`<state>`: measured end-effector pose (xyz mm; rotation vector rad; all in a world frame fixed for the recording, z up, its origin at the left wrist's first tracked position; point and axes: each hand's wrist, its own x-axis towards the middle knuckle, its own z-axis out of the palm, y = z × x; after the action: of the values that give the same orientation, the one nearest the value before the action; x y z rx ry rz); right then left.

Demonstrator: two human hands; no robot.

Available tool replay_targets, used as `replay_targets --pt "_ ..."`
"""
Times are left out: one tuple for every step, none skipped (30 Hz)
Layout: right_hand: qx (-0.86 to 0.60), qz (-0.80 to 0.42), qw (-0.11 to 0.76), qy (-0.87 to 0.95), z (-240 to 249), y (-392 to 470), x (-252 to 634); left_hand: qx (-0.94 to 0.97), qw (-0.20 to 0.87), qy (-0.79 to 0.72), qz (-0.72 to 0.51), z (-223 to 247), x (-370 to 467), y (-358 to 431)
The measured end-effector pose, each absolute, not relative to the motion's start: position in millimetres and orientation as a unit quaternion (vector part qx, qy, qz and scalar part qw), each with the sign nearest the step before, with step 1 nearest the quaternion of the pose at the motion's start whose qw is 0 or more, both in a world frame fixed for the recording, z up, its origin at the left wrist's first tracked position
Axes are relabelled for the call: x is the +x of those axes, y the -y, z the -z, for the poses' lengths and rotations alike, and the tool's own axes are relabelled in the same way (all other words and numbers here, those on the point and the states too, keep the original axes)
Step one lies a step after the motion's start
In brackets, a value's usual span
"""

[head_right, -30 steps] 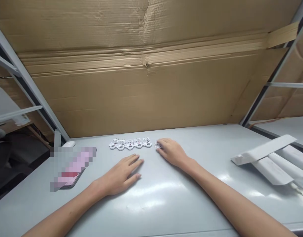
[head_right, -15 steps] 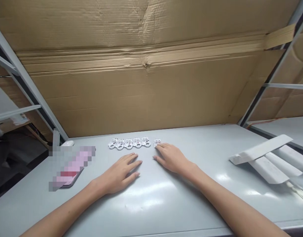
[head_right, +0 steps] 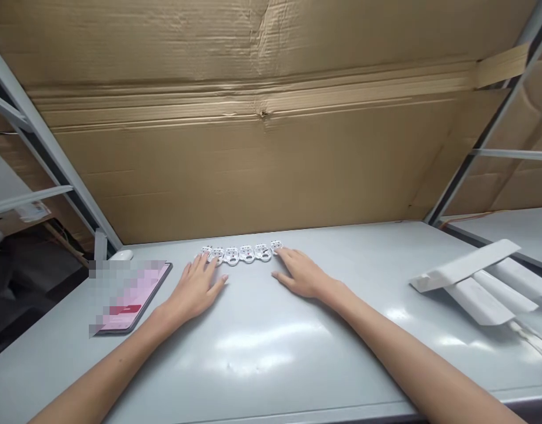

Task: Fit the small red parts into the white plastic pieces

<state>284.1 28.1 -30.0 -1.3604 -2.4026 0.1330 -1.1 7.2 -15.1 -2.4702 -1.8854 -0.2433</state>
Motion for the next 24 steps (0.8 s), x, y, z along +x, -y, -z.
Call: replay_targets --pt "-0.480 -0.048 0.187 0.856 29.8 -28.4 284.5 -0.784 0.013 0.617 0.070 15.4 -3.4 -9.8" --pt "-0.475 -0.049 0.187 0.859 29.9 -28.8 285.1 -0.777 0.012 0.626 0.066 15.8 -5.8 -12.2" --pt "-0.470 -0.050 0.189 0.861 30.3 -29.3 285.7 -0.773 0.009 0.631 0.064 16.1 -8.0 -14.5" --pt "-0.465 -0.049 0.191 0.863 31.0 -29.8 286.3 -0.771 0.004 0.633 0.065 16.3 -10.1 -16.5" --pt "-0.460 -0.049 0.192 0.866 31.8 -30.4 287.0 -0.770 -0.002 0.635 0.065 16.3 -11.9 -18.1" --pt "-0.455 -0.049 0.192 0.868 32.6 -31.0 287.7 -0.770 -0.009 0.635 0.063 16.0 -13.3 -19.3" --pt "-0.451 -0.050 0.194 0.870 33.4 -31.6 288.4 -0.769 -0.016 0.636 0.059 15.4 -14.1 -20.0" --pt "-0.446 -0.052 0.196 0.872 34.0 -32.1 289.0 -0.768 -0.021 0.638 0.053 14.5 -14.4 -20.2" --pt "-0.441 -0.054 0.199 0.873 34.4 -32.5 289.5 -0.766 -0.025 0.640 0.047 13.4 -14.2 -20.0" --pt "-0.438 -0.056 0.201 0.875 34.5 -32.7 289.9 -0.764 -0.028 0.643 0.041 12.3 -13.6 -19.6" --pt "-0.436 -0.057 0.202 0.875 34.3 -32.7 290.1 -0.762 -0.028 0.646 0.036 11.3 -12.9 -19.0" --pt "-0.435 -0.057 0.202 0.876 33.8 -32.5 290.1 -0.761 -0.028 0.647 0.032 10.4 -12.1 -18.4" --pt "-0.434 -0.055 0.201 0.877 33.0 -32.0 290.0 -0.761 -0.026 0.648 0.031 9.8 -11.3 -17.9" --pt "-0.433 -0.052 0.199 0.878 32.1 -31.4 289.6 -0.761 -0.024 0.647 0.031 9.4 -10.7 -17.4" --pt "-0.432 -0.046 0.198 0.879 31.1 -30.6 289.1 -0.762 -0.023 0.647 0.032 9.3 -10.4 -17.2" --pt "-0.429 -0.040 0.200 0.880 30.2 -29.7 288.6 -0.763 -0.021 0.645 0.034 9.4 -10.2 -17.1" --pt "-0.427 -0.035 0.203 0.881 29.3 -28.8 288.1 -0.766 -0.019 0.641 0.037 9.6 -10.3 -17.2" --pt "-0.423 -0.031 0.208 0.881 28.6 -27.9 287.7 -0.770 -0.017 0.637 0.041 10.0 -10.5 -17.5" --pt "-0.420 -0.029 0.214 0.882 28.1 -27.2 287.5 -0.773 -0.014 0.632 0.044 10.4 -10.9 -17.9" --pt "-0.415 -0.029 0.219 0.882 27.8 -26.5 287.5 -0.777 -0.011 0.628 0.049 11.0 -11.3 -18.4" --pt "-0.411 -0.031 0.223 0.883 27.7 -26.1 287.7 -0.779 -0.009 0.625 0.054 11.7 -11.8 -19.0" --pt "-0.409 -0.032 0.226 0.884 27.8 -25.8 288.3 -0.780 -0.007 0.623 0.059 12.5 -12.4 -19.7" --pt "-0.409 -0.032 0.226 0.884 28.0 -25.6 289.1 -0.780 -0.006 0.622 0.065 13.3 -12.9 -20.3" --pt "-0.410 -0.032 0.223 0.884 28.3 -25.6 290.0 -0.781 -0.007 0.620 0.071 14.1 -13.2 -20.7"
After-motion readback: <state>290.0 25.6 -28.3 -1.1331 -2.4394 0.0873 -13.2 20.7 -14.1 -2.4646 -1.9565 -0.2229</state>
